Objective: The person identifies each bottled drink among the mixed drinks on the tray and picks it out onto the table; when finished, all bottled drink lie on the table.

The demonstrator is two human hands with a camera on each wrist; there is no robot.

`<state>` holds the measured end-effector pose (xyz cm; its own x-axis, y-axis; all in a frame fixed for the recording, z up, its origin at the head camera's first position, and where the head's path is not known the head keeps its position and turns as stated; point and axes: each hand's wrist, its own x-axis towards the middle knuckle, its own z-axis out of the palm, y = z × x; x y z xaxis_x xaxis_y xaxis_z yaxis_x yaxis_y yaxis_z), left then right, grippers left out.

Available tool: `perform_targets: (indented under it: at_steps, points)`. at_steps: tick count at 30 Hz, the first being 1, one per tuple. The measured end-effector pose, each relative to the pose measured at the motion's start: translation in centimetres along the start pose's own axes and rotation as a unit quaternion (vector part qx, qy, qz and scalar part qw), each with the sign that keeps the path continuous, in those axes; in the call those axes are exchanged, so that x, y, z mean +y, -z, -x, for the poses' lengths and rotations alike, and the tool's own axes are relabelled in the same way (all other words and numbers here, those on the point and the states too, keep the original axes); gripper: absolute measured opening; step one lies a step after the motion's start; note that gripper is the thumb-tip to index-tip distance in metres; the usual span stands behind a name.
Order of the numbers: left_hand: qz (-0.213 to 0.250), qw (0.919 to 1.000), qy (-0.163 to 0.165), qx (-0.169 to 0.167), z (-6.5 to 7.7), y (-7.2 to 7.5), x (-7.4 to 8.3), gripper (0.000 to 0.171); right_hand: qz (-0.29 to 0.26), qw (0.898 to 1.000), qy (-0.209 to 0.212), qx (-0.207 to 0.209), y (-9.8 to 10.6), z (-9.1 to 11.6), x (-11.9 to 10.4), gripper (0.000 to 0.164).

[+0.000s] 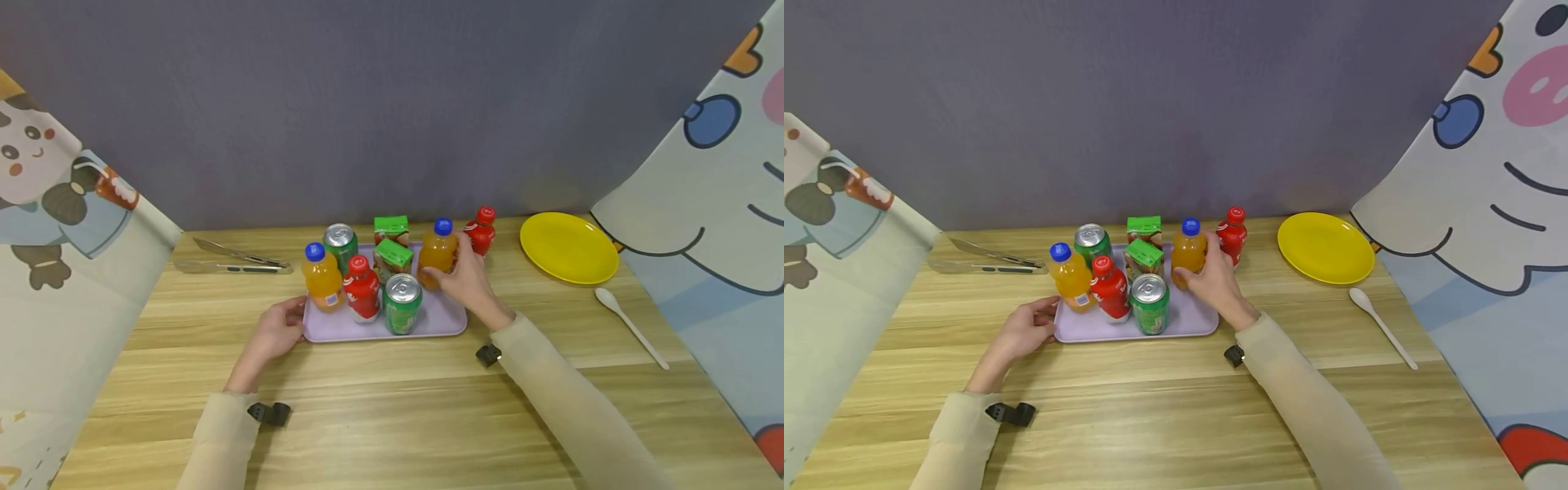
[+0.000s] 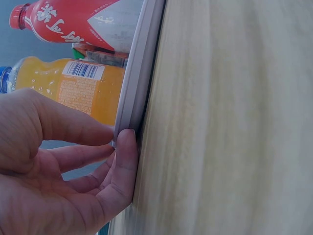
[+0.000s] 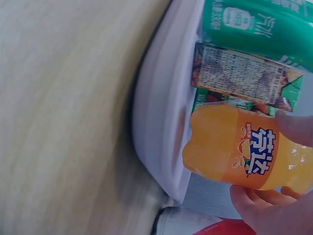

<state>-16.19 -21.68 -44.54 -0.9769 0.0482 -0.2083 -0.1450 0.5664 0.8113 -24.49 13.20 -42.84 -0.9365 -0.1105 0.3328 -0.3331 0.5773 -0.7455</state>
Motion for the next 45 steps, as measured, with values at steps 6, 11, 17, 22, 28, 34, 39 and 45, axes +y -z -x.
perform_targets:
  at_steps: [6, 11, 17, 22, 28, 34, 39, 45]
  points:
    - [0.002, 1.0, 0.001, 0.0, 0.0, 0.0, 0.1, 0.062, -0.013, 1.0, -0.003, -0.001, 0.6, 0.3, -0.5, 0.075]
    - [0.0, 1.0, 0.0, 0.001, 0.1, 0.0, 0.2, 0.062, -0.015, 1.0, 0.002, -0.004, 1.3, 0.7, -0.8, 0.075]
    - [-0.009, 1.0, 0.002, 0.001, 0.2, 0.0, 0.3, 0.062, -0.034, 0.999, 0.013, -0.007, 2.2, 1.2, -1.0, 0.078]
    - [-0.008, 1.0, 0.001, 0.001, 0.1, 0.0, 0.3, 0.062, -0.05, 0.999, 0.009, -0.004, 3.2, 1.9, -0.9, 0.078]
    - [-0.013, 0.9999, 0.002, 0.001, 0.1, 0.0, 0.3, 0.063, -0.039, 0.999, 0.006, 0.0, 4.4, 2.6, -0.1, 0.08]
    - [-0.014, 0.9999, 0.004, -0.002, 0.1, -0.1, 0.1, 0.064, -0.044, 0.999, 0.008, 0.005, 5.6, 3.3, 0.4, 0.079]
    - [-0.012, 0.9999, 0.004, -0.002, 0.1, -0.1, 0.1, 0.063, -0.03, 0.999, 0.019, 0.023, 6.7, 3.6, 0.8, 0.079]
    - [-0.014, 0.9999, 0.002, 0.0, 0.1, 0.0, 0.2, 0.063, -0.003, 0.999, 0.009, 0.036, 8.1, 3.7, 1.8, 0.08]
